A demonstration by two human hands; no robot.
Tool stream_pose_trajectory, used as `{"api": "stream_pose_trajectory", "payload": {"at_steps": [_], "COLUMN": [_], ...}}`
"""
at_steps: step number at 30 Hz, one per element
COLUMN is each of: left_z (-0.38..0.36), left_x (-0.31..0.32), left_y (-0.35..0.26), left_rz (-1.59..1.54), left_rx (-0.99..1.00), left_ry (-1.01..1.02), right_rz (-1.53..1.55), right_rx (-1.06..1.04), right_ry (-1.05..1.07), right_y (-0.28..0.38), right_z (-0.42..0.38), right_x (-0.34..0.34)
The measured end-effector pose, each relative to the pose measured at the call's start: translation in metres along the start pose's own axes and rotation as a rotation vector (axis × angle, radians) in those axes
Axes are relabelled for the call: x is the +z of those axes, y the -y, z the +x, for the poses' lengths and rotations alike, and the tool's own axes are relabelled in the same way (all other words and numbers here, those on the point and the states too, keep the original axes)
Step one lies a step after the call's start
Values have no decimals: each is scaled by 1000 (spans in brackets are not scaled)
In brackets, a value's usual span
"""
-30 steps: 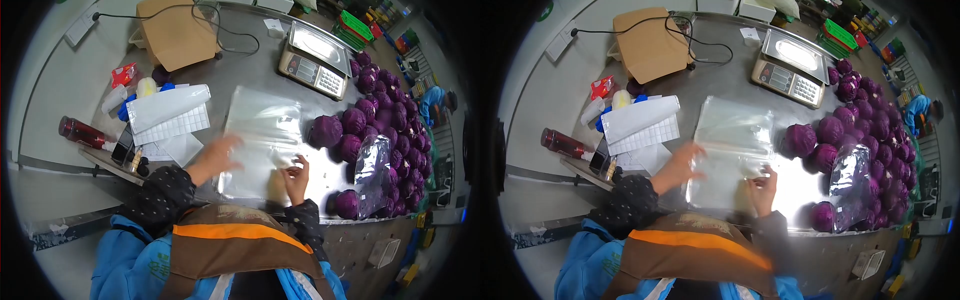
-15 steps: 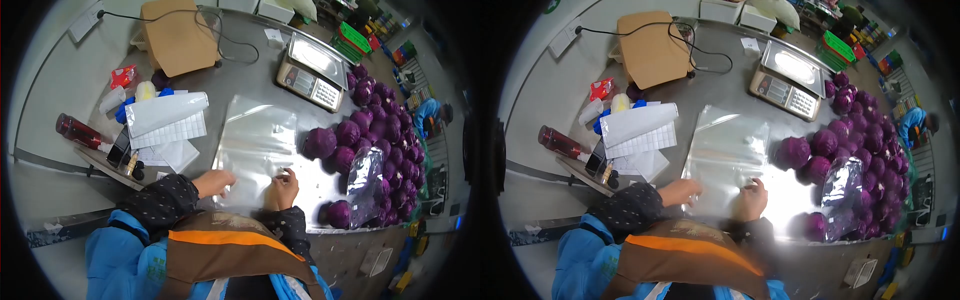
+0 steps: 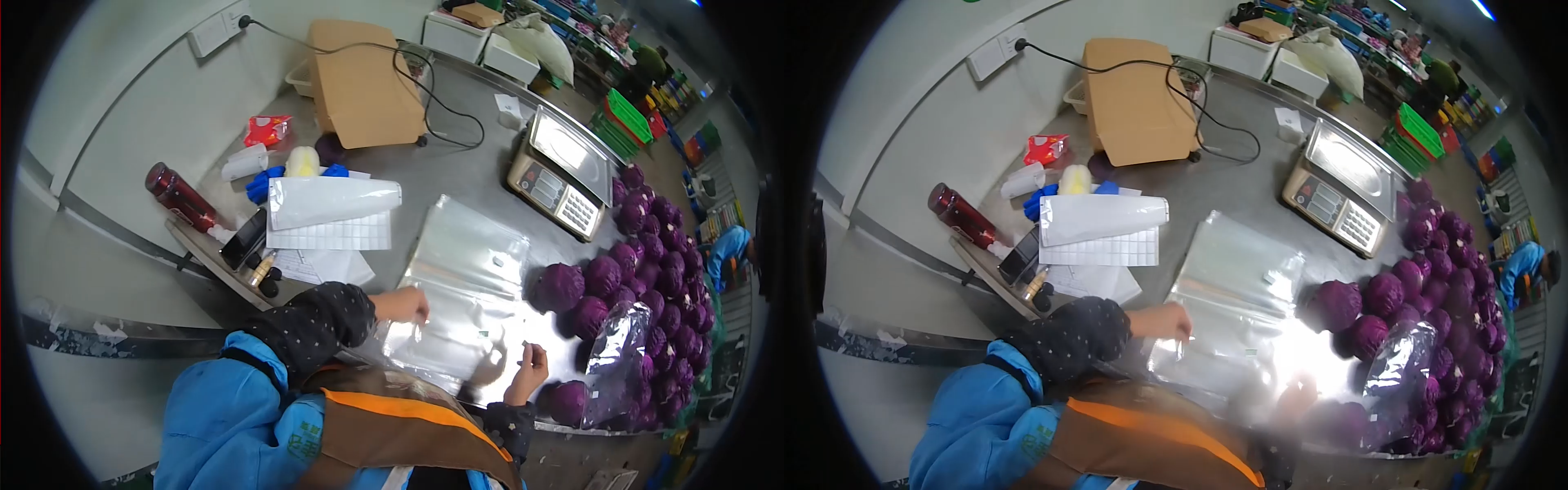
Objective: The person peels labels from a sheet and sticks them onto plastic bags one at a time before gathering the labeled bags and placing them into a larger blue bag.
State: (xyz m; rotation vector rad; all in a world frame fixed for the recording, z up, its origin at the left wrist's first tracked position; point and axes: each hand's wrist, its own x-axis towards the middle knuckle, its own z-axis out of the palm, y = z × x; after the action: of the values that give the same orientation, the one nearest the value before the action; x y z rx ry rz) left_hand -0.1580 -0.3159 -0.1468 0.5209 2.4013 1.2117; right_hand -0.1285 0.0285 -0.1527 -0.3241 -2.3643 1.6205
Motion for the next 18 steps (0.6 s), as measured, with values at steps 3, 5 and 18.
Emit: {"api": "stream_pose_trajectory", "payload": {"at_steps": [3,5,18], "left_z": [-12,-24,11], "left_x": [-16,-23,2], "left_y": [-22,-51,1], "left_rz": [-158,52,-99], "left_rx": [-22,174,-173], "left_ry": [-184,-380,54], "right_rz": [-1,-126,46], "right_rx": [-51,-185,76], "right_ry": [6,162,242], "right_y": [12,15,37], "right_z": [1,-9,-12], "right_x": [16,33,-16]}}
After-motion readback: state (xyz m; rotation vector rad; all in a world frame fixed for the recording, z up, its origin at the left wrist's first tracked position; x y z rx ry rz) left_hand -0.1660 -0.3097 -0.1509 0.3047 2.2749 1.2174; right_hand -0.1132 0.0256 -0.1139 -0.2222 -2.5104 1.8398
